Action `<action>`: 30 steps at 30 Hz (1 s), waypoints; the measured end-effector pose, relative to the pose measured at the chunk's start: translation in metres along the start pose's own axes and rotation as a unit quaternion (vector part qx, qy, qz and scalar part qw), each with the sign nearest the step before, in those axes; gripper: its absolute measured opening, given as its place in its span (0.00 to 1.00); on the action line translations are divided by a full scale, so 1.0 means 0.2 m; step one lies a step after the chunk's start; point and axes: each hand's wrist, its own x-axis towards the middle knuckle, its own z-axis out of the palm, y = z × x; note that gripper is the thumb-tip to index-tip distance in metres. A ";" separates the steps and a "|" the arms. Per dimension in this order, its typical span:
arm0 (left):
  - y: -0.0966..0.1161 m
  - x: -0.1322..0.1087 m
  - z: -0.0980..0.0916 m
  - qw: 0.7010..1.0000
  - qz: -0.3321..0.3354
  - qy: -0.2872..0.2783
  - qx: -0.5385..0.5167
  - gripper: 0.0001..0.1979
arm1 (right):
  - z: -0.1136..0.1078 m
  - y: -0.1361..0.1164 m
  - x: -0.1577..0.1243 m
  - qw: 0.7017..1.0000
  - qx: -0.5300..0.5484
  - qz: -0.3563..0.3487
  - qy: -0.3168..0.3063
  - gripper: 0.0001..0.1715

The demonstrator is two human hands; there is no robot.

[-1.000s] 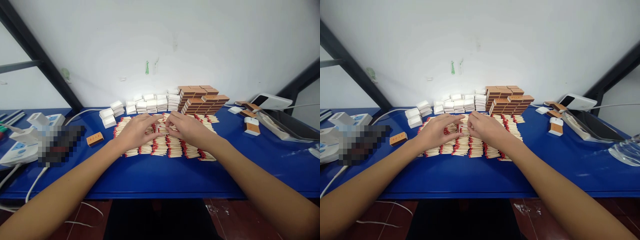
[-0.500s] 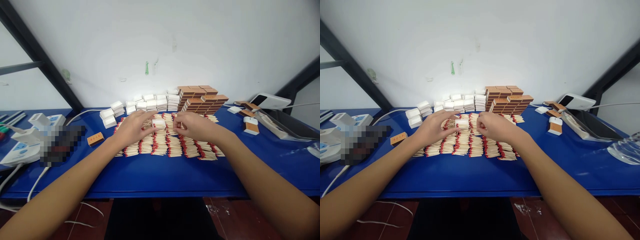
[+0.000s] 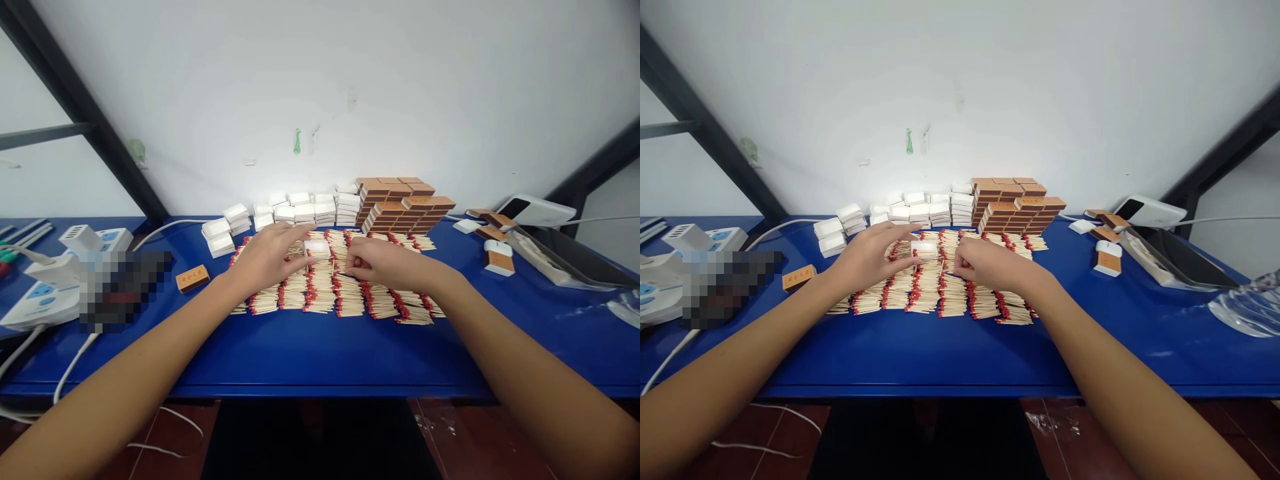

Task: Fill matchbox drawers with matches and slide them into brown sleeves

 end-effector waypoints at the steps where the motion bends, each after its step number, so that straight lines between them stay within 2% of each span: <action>1: 0.00 0.00 0.00 1.000 0.001 -0.002 0.001 0.29 | 0.00 0.00 0.00 1.000 -0.001 0.005 -0.003 0.13; 3: -0.01 0.00 0.00 1.000 0.001 -0.012 0.003 0.30 | -0.02 0.00 0.00 1.000 0.000 0.008 0.004 0.12; 7: 0.00 0.00 0.01 1.000 0.000 -0.026 0.001 0.29 | -0.04 -0.01 -0.01 0.997 -0.014 -0.003 0.072 0.12; 13: 0.06 0.00 0.02 1.000 0.024 -0.016 -0.013 0.28 | 0.03 -0.11 -0.01 0.982 -0.037 -0.068 0.170 0.09; 17: 0.09 -0.01 0.03 0.999 0.036 -0.018 -0.019 0.28 | 0.07 -0.15 0.00 0.976 -0.093 -0.087 0.179 0.09; 22: 0.07 0.00 0.02 0.999 0.037 -0.003 -0.029 0.29 | 0.04 -0.14 -0.01 0.979 -0.067 -0.072 0.181 0.11; 24: 0.05 0.00 0.01 0.999 0.030 0.002 -0.028 0.29 | 0.00 -0.12 -0.02 0.985 -0.044 -0.043 0.164 0.11; 25: 0.04 0.00 0.01 0.999 0.026 0.005 -0.026 0.30 | -0.03 -0.11 -0.02 0.990 -0.027 -0.028 0.135 0.11; 28: 0.01 0.00 0.00 1.000 0.014 0.011 -0.017 0.30 | -0.07 -0.09 -0.04 0.999 0.037 -0.003 -0.018 0.10; 30: 0.00 0.00 0.00 1.000 0.006 0.015 -0.006 0.30 | -0.07 -0.08 -0.04 0.996 0.063 0.014 -0.059 0.08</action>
